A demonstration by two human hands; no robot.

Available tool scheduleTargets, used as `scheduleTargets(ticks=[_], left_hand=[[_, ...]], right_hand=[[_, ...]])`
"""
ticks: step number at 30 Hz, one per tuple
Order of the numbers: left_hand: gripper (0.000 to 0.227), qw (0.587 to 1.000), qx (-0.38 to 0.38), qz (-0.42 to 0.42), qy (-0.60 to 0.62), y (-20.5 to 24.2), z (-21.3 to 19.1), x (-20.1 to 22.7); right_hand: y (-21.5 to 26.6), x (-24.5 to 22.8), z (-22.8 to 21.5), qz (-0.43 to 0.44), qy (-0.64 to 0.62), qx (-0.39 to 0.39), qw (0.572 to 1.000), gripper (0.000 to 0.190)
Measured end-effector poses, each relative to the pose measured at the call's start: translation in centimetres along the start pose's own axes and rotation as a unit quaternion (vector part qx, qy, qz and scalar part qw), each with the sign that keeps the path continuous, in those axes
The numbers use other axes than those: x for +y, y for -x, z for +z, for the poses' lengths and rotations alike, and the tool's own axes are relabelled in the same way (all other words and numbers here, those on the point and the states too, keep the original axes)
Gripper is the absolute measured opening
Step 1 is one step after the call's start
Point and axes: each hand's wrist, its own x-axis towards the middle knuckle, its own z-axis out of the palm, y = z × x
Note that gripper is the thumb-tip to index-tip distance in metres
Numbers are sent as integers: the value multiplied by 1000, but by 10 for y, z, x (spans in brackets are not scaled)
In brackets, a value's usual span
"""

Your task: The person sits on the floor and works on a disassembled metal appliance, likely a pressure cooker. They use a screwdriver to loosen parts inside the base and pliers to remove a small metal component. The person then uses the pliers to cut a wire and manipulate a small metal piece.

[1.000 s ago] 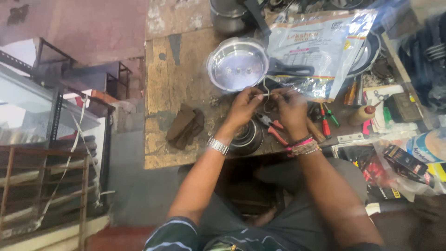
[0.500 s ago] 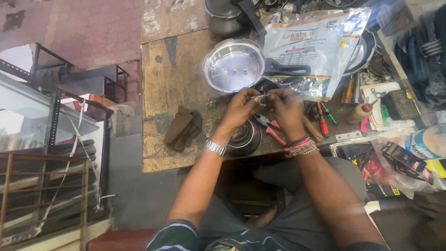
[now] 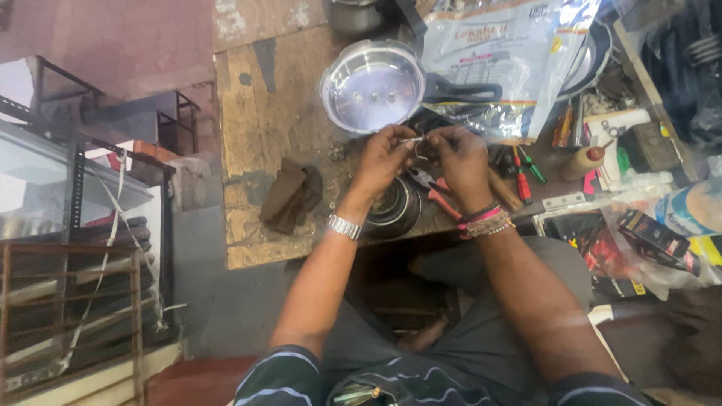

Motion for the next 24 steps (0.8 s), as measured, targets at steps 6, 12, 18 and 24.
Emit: scheduleTargets(ticks=[6,12,18,24], left_hand=[[18,1000,-10,17,-8,4,-1,3],[20,1000,-9,14,8,3,-3,4],[23,998,23,7,64,-3,-9,-3],[23,995,27,1,98,-5,-11,-9]], right_hand=[[1,1,-1,-57,184,-12,981,31],[-1,-13,-3,56,145,-49,987,42],[1,6,-31,-106,331,-105,932,25],[10,91,2,-156,483,-151,848,17]])
